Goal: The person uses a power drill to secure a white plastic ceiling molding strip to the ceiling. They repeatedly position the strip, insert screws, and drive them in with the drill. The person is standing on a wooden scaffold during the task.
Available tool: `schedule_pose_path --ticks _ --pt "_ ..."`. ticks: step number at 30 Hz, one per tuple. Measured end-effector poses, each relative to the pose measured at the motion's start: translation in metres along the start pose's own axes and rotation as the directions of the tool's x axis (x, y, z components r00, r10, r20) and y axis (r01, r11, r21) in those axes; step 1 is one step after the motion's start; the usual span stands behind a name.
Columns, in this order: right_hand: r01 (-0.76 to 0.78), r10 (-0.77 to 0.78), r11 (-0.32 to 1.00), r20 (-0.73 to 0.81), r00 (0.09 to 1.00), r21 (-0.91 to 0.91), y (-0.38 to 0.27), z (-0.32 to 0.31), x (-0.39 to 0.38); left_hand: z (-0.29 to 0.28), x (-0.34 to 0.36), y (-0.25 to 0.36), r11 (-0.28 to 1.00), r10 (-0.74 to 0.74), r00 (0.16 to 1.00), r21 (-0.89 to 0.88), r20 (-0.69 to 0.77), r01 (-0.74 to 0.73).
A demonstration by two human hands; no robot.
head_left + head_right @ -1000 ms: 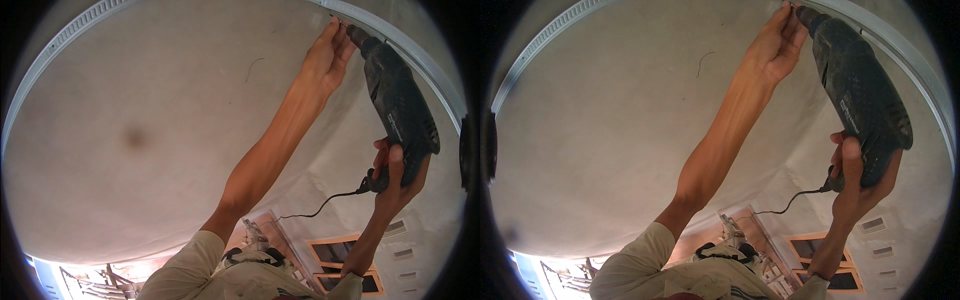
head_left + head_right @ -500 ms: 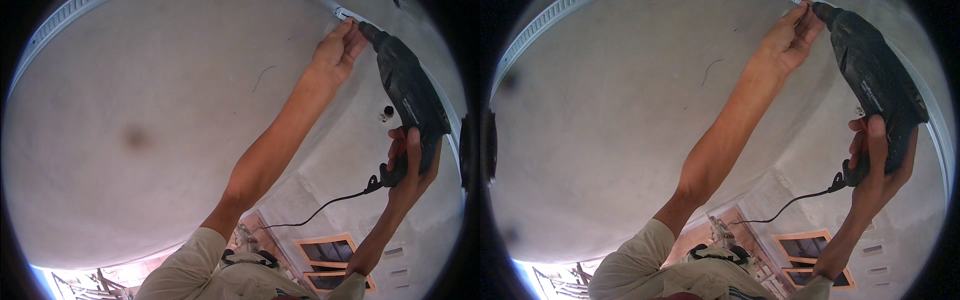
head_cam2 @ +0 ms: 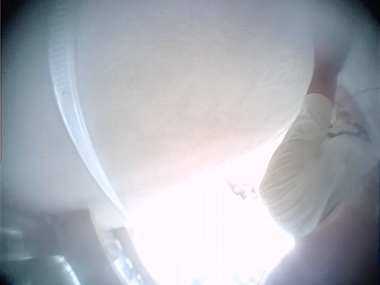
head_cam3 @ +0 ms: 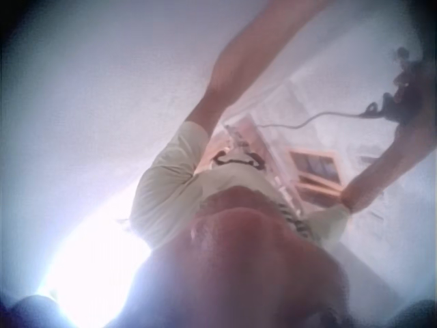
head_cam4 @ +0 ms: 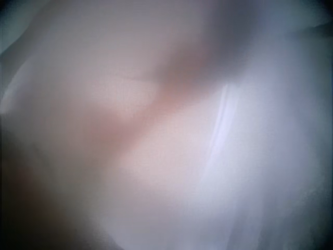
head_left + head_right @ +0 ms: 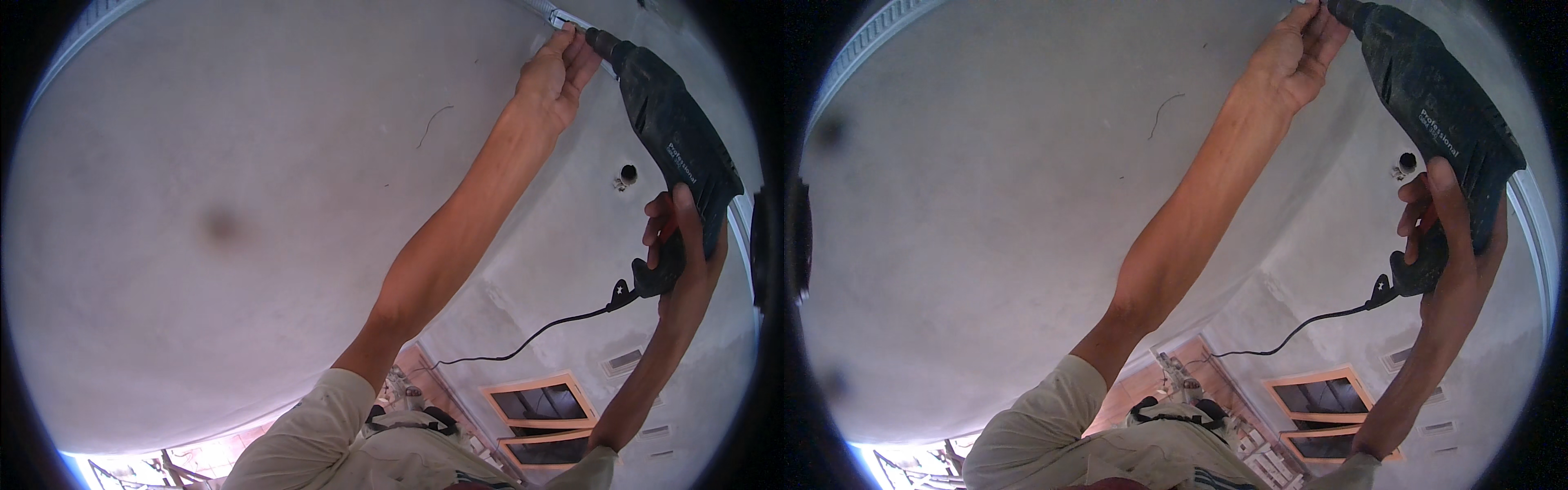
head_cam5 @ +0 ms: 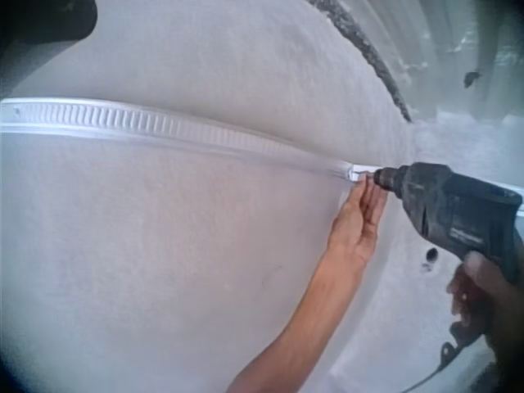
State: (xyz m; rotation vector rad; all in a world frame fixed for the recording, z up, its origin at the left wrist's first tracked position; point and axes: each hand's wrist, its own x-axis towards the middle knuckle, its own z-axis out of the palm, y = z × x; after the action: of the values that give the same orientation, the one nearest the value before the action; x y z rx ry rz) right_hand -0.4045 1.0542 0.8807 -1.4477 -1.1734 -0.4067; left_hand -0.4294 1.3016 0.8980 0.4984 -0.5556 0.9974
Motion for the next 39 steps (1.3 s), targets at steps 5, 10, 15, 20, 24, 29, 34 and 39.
schedule_pose_path --ticks 5,10,15,20,24,29,34,39 --pt "-0.04 0.046 0.992 0.045 0.998 -0.118 0.01 -0.001 0.002 -0.019 -0.008 0.003 1.0 0.008 1.0 0.009 0.017 -0.008" --pt "-0.063 0.07 0.988 0.05 0.996 -0.138 0.018 -0.001 0.01 -0.02 -0.033 0.004 0.974 -0.023 1.0 0.224 -0.002 0.023" --pt "-0.084 0.1 0.971 0.061 0.993 -0.226 0.013 -0.004 0.014 -0.016 -0.052 -0.001 0.953 -0.084 0.981 0.301 0.176 0.028" --pt "-0.107 0.12 0.975 0.056 0.991 -0.197 0.019 -0.009 0.014 0.004 -0.076 -0.016 0.95 -0.179 0.94 0.299 0.292 0.088" --pt "-0.088 0.096 0.958 0.016 0.995 -0.273 0.013 0.002 0.012 0.012 -0.078 -0.045 0.972 -0.221 0.875 0.164 0.43 0.165" --pt "-0.128 0.139 0.973 0.046 0.989 -0.19 0.009 0.005 0.017 0.025 -0.071 -0.053 0.985 -0.163 0.858 0.032 0.486 0.169" --pt "-0.188 0.198 0.96 0.026 0.98 -0.208 0.012 -0.005 0.016 0.039 -0.069 -0.076 0.985 -0.144 0.888 -0.024 0.437 0.172" --pt "-0.195 0.191 0.964 -0.039 0.981 -0.18 0.013 -0.002 0.015 0.04 -0.069 -0.08 0.985 -0.169 0.907 0.031 0.386 0.17"
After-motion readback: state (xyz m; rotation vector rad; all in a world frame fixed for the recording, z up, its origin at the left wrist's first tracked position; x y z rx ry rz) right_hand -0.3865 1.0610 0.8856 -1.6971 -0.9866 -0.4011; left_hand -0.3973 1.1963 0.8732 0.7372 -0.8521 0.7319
